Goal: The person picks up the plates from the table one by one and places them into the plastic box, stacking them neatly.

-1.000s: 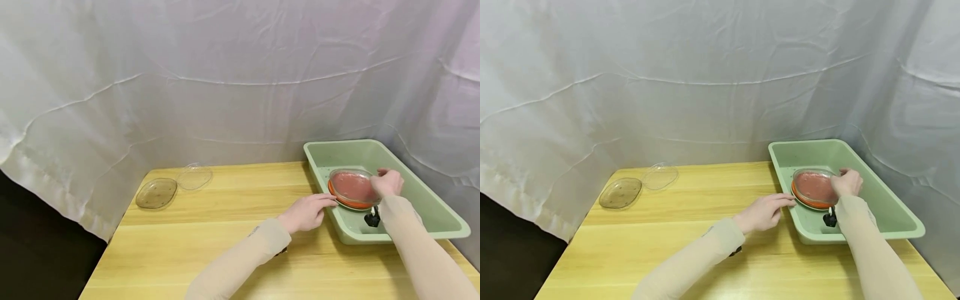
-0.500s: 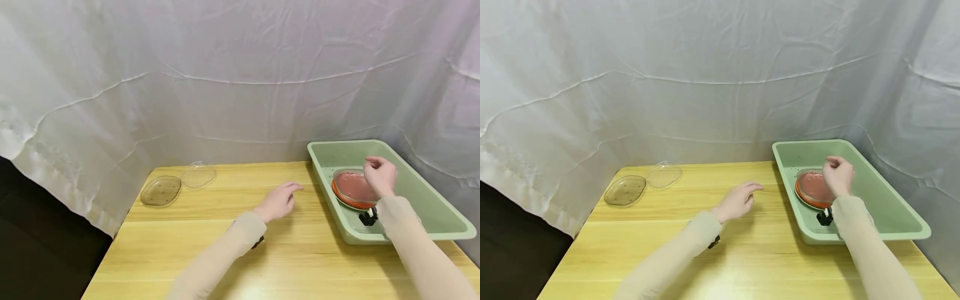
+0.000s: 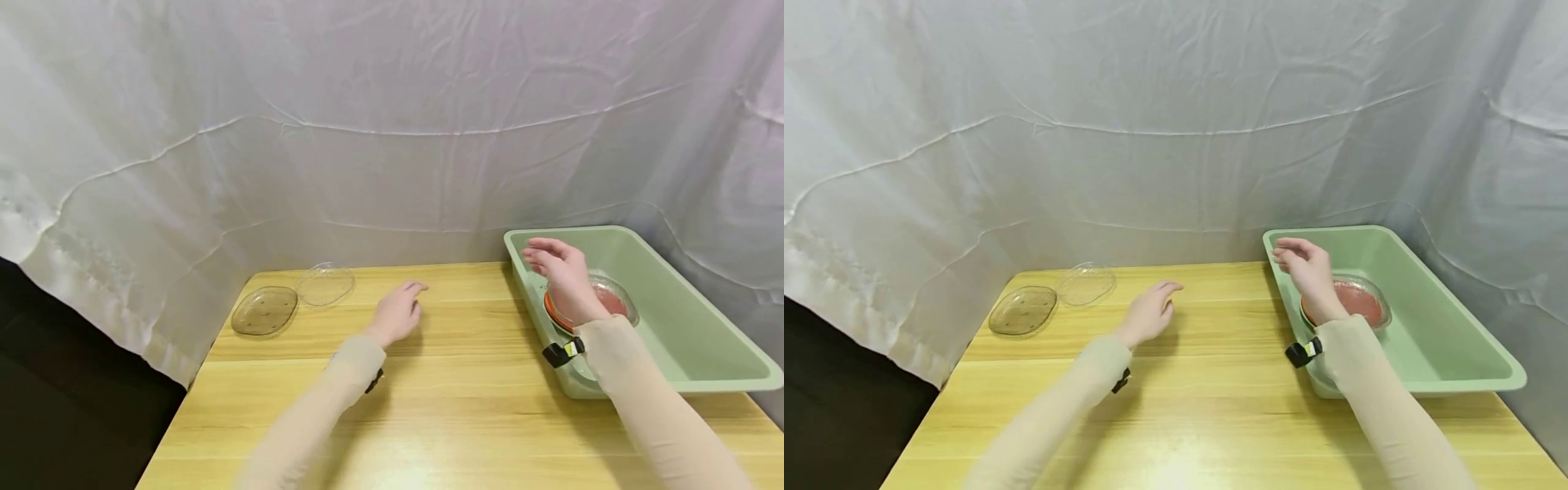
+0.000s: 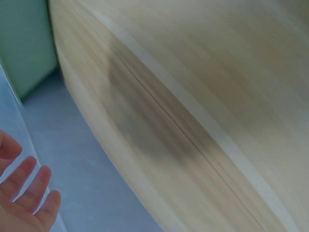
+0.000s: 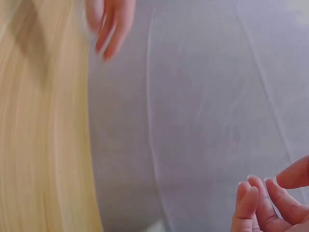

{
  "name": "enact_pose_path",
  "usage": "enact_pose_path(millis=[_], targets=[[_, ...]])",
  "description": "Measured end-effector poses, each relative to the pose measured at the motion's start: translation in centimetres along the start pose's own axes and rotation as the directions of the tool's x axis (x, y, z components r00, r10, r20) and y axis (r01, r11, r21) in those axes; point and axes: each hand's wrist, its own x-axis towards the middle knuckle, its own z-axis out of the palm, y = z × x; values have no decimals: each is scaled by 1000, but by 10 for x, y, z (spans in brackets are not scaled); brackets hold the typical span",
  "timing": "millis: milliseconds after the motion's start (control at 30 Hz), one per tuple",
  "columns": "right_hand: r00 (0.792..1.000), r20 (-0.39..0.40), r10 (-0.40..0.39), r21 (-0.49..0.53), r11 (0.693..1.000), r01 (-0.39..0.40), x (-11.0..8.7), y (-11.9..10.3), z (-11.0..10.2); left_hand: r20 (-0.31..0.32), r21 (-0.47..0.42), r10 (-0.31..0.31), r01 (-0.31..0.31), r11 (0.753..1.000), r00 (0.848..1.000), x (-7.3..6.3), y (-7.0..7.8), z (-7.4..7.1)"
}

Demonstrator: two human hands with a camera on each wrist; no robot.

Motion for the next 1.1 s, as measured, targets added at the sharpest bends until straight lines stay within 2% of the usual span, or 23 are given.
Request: enact_pose_path(millis=[67,200,433,567,667,800,1000,1100], targets=[[998,57,6,72,997,-10,-3,-4,15,-3,-2,-48,48,999,999,-4,-13,-6],[987,158,39,108,992,-57,-10,-8,39,-23,2,-129,129,992,991,-13,-36,-17],[944,272,185,177,955,-238,-17,6,72,-45,26,-225,226,974,973,-26,-72,-32],[911,297,286,185,919,-349,-18,22,87,-41,40,-287,288,957,957,-33,-90,-38],[883,309,353,216,878,-427,-18,35,97,-19,59,-340,341,938,940,-37,-100,-41],[855,326,403,250,836,-489,-19,52,108,9,85,-397,395,915,918,-44,-112,-45],[830,332,448,252,806,-536,-21,70,122,44,113,-441,435,894,896,-52,-126,-49],[822,330,465,236,802,-549,-23,75,127,60,129,-441,431,893,896,-56,-130,-50]])
